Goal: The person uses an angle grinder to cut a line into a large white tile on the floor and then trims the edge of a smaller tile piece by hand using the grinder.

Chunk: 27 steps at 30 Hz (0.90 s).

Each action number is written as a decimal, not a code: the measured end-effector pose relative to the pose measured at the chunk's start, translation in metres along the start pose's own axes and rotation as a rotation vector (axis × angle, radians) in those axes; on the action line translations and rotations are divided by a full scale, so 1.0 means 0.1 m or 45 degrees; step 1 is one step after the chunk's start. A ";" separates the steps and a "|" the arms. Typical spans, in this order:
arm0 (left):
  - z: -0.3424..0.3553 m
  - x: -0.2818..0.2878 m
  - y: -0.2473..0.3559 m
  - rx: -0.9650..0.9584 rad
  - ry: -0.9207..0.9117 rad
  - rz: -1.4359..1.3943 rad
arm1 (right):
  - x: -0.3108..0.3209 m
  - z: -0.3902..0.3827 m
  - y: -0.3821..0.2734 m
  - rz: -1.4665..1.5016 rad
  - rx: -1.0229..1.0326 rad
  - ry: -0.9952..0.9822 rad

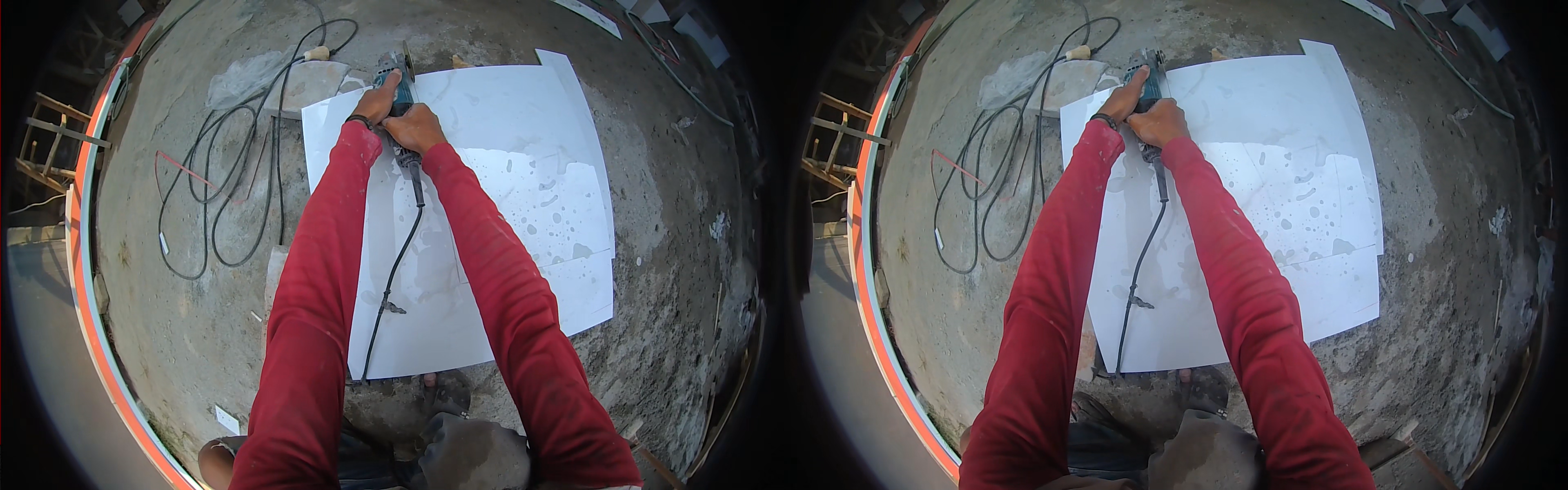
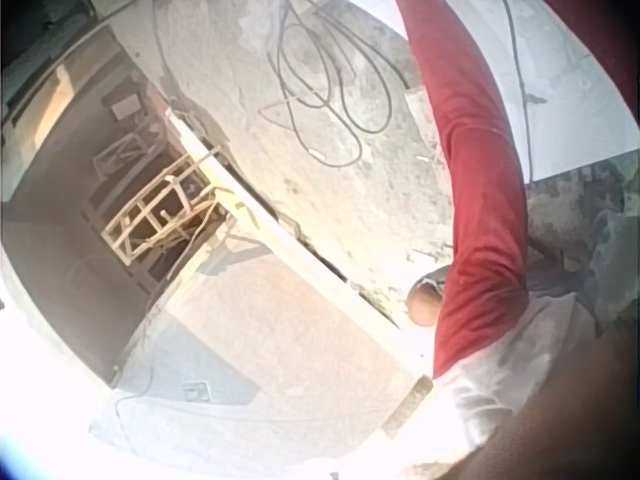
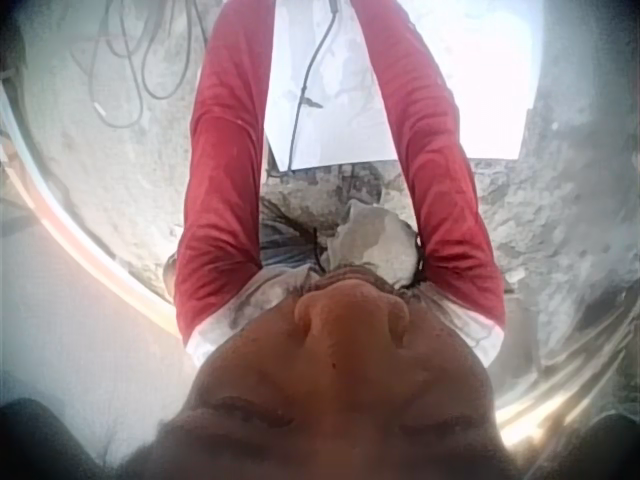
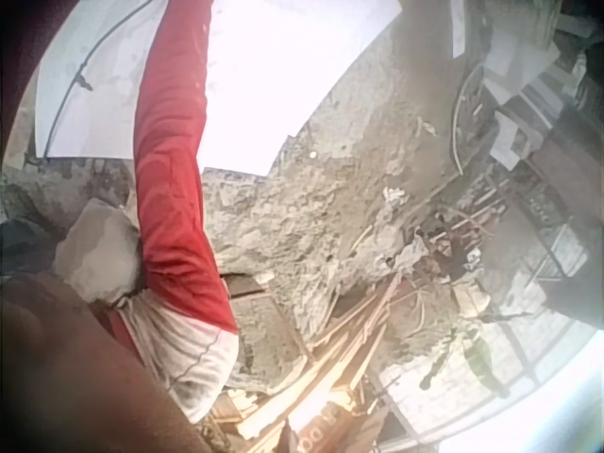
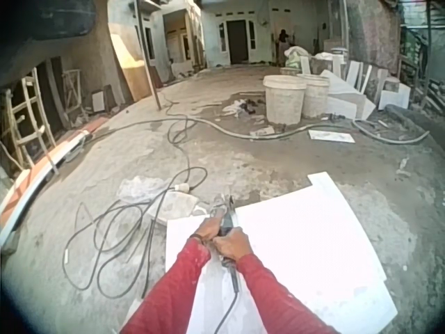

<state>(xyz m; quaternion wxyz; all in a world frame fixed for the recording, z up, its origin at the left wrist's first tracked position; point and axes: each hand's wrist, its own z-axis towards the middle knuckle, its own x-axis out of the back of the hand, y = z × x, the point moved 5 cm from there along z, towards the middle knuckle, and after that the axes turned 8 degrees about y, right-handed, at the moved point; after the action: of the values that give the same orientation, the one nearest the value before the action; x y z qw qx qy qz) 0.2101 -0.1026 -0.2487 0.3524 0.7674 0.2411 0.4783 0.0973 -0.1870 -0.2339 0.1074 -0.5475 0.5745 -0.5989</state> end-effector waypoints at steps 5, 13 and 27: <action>0.01 0.00 -0.01 0.023 -0.037 -0.006 | 0.01 -0.02 -0.02 -0.010 0.046 0.073; -0.01 -0.01 0.01 0.087 -0.142 -0.064 | 0.02 0.00 -0.02 -0.014 0.043 0.057; -0.09 -0.04 -0.06 0.061 -0.026 -0.082 | 0.01 -0.09 0.06 0.031 0.061 0.058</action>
<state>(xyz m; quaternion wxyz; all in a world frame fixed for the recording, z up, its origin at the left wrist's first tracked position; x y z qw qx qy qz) 0.2002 -0.0993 -0.2531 0.3516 0.7724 0.2734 0.4528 0.0871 -0.1845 -0.2354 0.1147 -0.5238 0.5691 -0.6234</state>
